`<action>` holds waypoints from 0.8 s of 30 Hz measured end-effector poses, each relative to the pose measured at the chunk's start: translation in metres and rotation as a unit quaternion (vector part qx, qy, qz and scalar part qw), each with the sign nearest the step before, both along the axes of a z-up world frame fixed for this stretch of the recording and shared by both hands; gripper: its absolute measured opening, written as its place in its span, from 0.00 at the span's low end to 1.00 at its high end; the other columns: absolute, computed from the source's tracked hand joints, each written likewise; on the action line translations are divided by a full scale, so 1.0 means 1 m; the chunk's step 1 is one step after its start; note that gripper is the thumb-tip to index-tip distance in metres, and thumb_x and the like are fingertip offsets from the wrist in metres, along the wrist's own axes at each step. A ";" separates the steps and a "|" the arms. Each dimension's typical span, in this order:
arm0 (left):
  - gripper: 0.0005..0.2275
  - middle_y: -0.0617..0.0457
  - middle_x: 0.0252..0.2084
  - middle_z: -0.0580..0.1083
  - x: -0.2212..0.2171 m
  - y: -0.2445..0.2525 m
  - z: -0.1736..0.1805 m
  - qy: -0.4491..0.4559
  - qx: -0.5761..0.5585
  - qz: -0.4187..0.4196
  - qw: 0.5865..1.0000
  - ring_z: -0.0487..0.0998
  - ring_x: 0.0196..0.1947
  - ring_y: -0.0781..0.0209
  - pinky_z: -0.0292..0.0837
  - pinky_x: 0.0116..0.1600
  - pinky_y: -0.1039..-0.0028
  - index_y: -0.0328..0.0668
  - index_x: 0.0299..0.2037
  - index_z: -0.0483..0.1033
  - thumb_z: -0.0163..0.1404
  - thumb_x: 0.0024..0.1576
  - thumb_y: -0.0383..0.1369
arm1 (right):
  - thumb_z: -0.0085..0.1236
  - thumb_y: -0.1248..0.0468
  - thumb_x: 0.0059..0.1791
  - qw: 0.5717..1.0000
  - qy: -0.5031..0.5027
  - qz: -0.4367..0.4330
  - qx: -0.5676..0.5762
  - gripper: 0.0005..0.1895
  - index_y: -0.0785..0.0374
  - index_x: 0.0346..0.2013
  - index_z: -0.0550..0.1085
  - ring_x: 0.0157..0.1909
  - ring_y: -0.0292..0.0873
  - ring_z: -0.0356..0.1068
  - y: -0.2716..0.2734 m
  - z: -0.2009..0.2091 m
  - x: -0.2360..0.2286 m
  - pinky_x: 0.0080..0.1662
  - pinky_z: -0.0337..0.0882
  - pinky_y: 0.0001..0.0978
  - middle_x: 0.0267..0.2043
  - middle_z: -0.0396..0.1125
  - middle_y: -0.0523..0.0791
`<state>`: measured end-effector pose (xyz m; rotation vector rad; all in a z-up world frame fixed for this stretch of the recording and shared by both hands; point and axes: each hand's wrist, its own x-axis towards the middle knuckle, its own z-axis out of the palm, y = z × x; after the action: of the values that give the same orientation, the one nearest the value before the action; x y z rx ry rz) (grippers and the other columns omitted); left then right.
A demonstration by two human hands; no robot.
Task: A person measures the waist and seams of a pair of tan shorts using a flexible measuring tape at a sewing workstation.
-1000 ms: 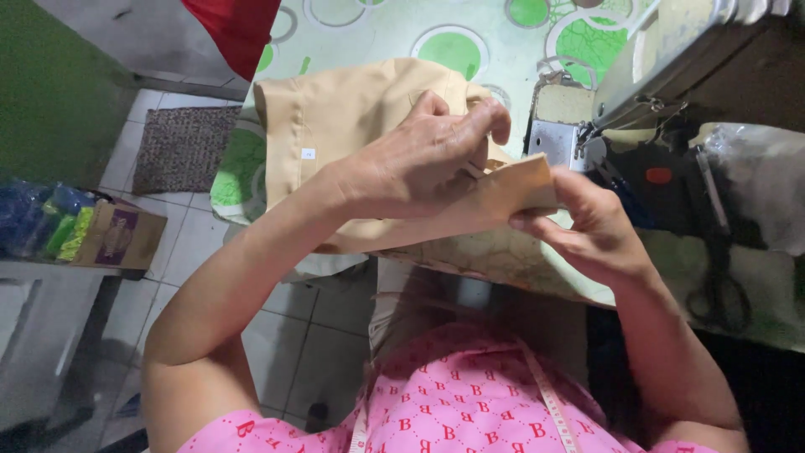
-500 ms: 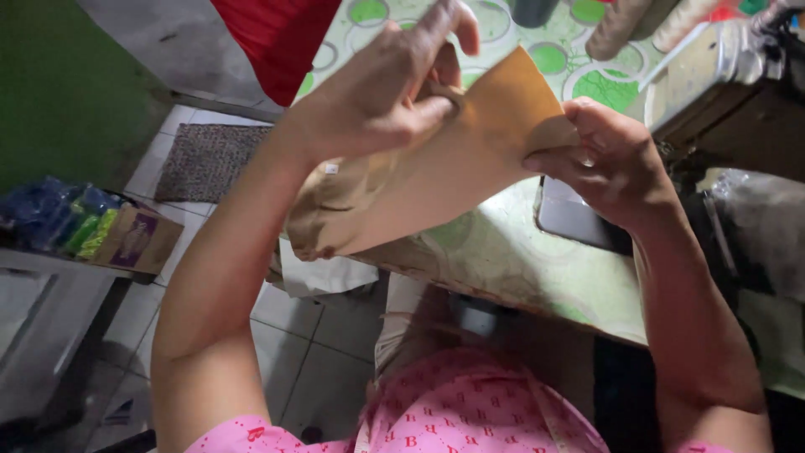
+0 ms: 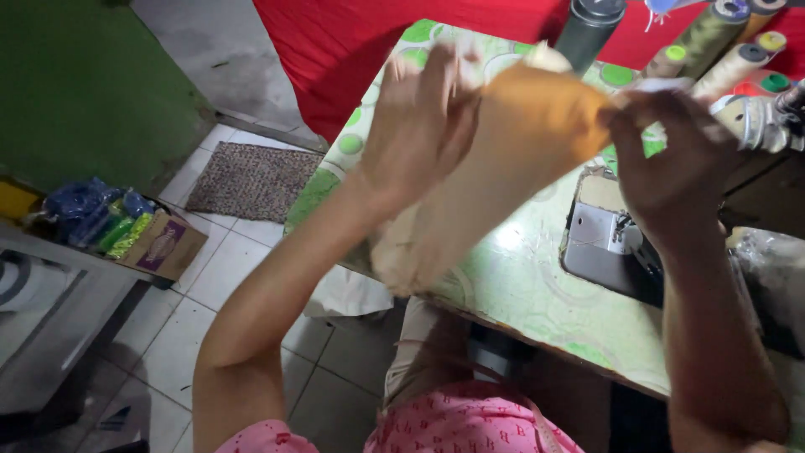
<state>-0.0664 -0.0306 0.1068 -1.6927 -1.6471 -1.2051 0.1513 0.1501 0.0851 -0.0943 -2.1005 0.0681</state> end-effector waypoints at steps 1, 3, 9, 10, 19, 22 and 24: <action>0.10 0.58 0.29 0.72 0.001 -0.002 -0.016 0.001 -0.054 0.022 0.998 0.72 0.29 0.49 0.60 0.49 0.58 0.39 0.54 0.59 0.46 0.67 0.30 | 0.68 0.75 0.64 0.998 -0.056 -0.003 -0.005 0.06 0.77 0.44 0.81 0.42 0.55 0.75 0.000 -0.003 0.006 0.48 0.72 0.47 0.42 0.76 0.56; 0.12 0.61 0.28 0.71 0.008 -0.014 -0.028 -0.064 -0.077 -0.002 0.995 0.74 0.30 0.53 0.59 0.51 0.60 0.42 0.53 0.60 0.39 0.66 0.40 | 0.66 0.73 0.62 0.995 -0.101 -0.006 -0.020 0.04 0.72 0.43 0.81 0.44 0.52 0.74 -0.003 -0.007 0.012 0.49 0.70 0.44 0.44 0.77 0.51; 0.12 0.63 0.30 0.75 0.030 -0.022 -0.063 -0.171 -0.089 -0.026 0.981 0.80 0.32 0.63 0.59 0.56 0.62 0.49 0.52 0.62 0.47 0.62 0.37 | 0.63 0.62 0.56 0.984 -0.178 0.029 -0.002 0.14 0.66 0.52 0.76 0.55 0.54 0.73 -0.026 -0.009 0.017 0.60 0.67 0.51 0.52 0.75 0.49; 0.15 0.63 0.31 0.75 0.035 -0.020 -0.066 -0.173 -0.091 -0.017 0.981 0.80 0.33 0.63 0.61 0.58 0.60 0.49 0.54 0.62 0.53 0.60 0.29 | 0.61 0.62 0.56 0.986 -0.163 0.033 0.009 0.15 0.68 0.55 0.76 0.57 0.57 0.72 -0.034 -0.007 0.015 0.60 0.66 0.50 0.56 0.74 0.52; 0.16 0.58 0.32 0.80 0.063 -0.005 -0.107 -0.139 -0.027 -0.026 0.990 0.83 0.35 0.58 0.69 0.55 0.69 0.50 0.46 0.70 0.61 0.50 0.27 | 0.65 0.73 0.51 0.995 -0.064 0.073 -0.018 0.07 0.60 0.42 0.81 0.35 0.48 0.73 -0.064 -0.031 0.008 0.47 0.70 0.38 0.36 0.72 0.44; 0.14 0.61 0.33 0.81 0.072 -0.006 -0.106 -0.133 -0.028 -0.033 0.990 0.83 0.37 0.62 0.69 0.53 0.72 0.53 0.42 0.72 0.61 0.50 0.26 | 0.64 0.71 0.51 0.996 -0.054 0.069 -0.006 0.08 0.60 0.44 0.81 0.38 0.50 0.74 -0.066 -0.039 0.019 0.47 0.69 0.39 0.39 0.73 0.45; 0.14 0.61 0.34 0.80 0.076 -0.003 -0.110 -0.132 -0.022 -0.041 0.990 0.83 0.36 0.61 0.69 0.52 0.71 0.53 0.42 0.73 0.62 0.49 0.25 | 0.63 0.71 0.50 0.997 -0.049 0.060 0.000 0.09 0.60 0.45 0.82 0.38 0.50 0.74 -0.069 -0.045 0.022 0.47 0.69 0.39 0.39 0.73 0.45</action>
<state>0.0100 -0.0335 -0.0035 -1.6995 -1.7820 -1.4971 0.1737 0.0815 0.0403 0.0287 -2.2036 0.1385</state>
